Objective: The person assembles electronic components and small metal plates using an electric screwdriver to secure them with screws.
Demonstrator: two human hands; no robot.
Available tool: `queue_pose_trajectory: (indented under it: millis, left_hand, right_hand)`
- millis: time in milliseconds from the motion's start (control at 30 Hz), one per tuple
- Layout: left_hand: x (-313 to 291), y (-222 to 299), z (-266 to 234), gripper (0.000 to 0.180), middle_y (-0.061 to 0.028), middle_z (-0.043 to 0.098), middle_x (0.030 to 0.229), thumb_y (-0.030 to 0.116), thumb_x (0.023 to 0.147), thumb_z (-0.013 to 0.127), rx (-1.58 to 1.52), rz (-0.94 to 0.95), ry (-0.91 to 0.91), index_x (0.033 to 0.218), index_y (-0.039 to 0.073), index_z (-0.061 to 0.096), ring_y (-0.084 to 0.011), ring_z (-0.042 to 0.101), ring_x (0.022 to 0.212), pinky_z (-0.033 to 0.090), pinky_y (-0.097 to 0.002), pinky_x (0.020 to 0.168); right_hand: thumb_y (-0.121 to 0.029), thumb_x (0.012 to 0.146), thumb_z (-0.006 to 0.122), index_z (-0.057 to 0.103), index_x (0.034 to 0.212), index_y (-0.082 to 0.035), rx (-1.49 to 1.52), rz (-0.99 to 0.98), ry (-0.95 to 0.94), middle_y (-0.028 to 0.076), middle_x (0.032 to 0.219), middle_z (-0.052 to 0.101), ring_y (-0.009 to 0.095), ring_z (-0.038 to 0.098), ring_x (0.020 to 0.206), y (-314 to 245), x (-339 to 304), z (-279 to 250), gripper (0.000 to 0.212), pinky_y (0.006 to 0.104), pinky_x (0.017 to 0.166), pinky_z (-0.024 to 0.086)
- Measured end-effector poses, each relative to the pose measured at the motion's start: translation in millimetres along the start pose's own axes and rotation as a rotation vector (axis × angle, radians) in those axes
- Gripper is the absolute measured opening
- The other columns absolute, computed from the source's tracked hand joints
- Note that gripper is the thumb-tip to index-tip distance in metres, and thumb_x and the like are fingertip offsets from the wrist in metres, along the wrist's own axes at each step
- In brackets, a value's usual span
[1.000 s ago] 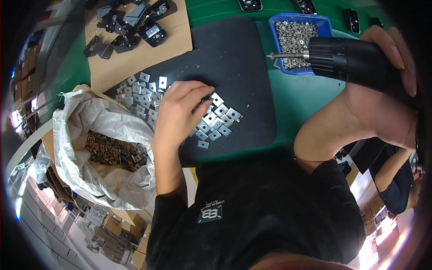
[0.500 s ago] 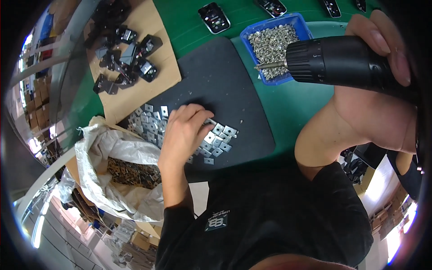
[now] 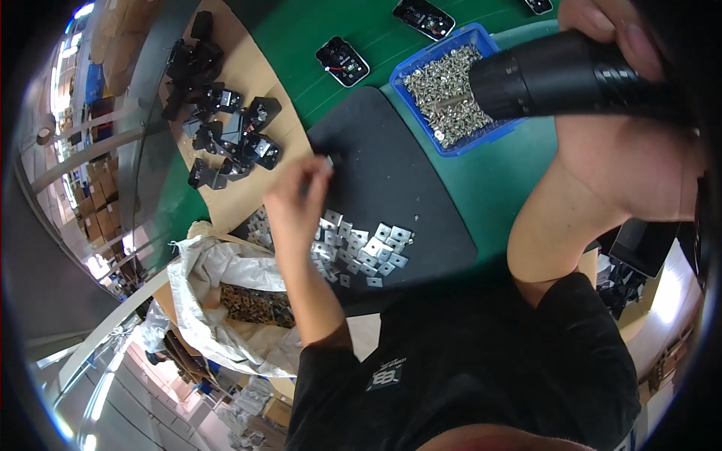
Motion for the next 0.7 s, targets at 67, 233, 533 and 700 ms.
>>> queue_pose_trajectory:
  millis: [67, 233, 533, 700]
  left_hand:
    - [33.1, -1.2, -7.3, 0.010, -0.0073, 0.072, 0.080, 0.005, 0.087, 0.074, -0.018, 0.001, 0.186, 0.095, 0.000, 0.071, -0.0103, 0.066, 0.070, 0.052, -0.0246, 0.065]
    - [106.2, -2.7, 3.4, 0.018, -0.0092, 0.074, 0.087, 0.012, 0.086, 0.077, -0.005, -0.037, 0.260, 0.097, -0.001, 0.072, -0.0131, 0.069, 0.075, 0.054, -0.0259, 0.071]
    - [124.4, 13.6, 26.5, 0.014, -0.0164, 0.070, 0.120, 0.014, 0.081, 0.078, 0.141, 0.175, 0.189, 0.092, 0.005, 0.076, -0.0322, 0.068, 0.109, 0.051, -0.0394, 0.096]
    - [130.5, 7.8, 33.5, 0.027, -0.0142, 0.074, 0.107, 0.014, 0.082, 0.080, 0.095, -0.007, 0.155, 0.105, 0.006, 0.070, -0.0296, 0.070, 0.101, 0.053, -0.0366, 0.091]
  right_hand:
    - [-0.027, 0.085, 0.067, 0.047, 0.127, 0.001, 0.018, -0.003, 0.014, 0.004, 0.080, 0.060, 0.015, 0.059, 0.065, 1.9, 2.5, 2.9, 0.054, 0.0315, 0.070, 0.052]
    - [-0.027, 0.086, 0.067, 0.047, 0.128, 0.001, 0.025, -0.046, 0.025, 0.004, 0.080, 0.060, 0.015, 0.059, 0.064, 4.5, 4.6, 9.1, 0.055, 0.0316, 0.069, 0.053]
    - [-0.027, 0.087, 0.067, 0.046, 0.131, 0.002, -0.009, -0.074, 0.047, 0.005, 0.080, 0.060, 0.015, 0.059, 0.064, 6.9, 8.5, 1.8, 0.057, 0.0319, 0.068, 0.054]
    - [-0.027, 0.087, 0.067, 0.046, 0.133, 0.003, -0.020, -0.069, 0.039, 0.005, 0.080, 0.060, 0.016, 0.060, 0.064, 11.6, 9.0, 5.5, 0.058, 0.0320, 0.068, 0.054]
Point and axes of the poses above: each hand's wrist, its own x-axis towards the middle knuckle, its own z-axis out of the palm, y = z × x, the point moved 4 cm from there along x, towards the middle knuckle
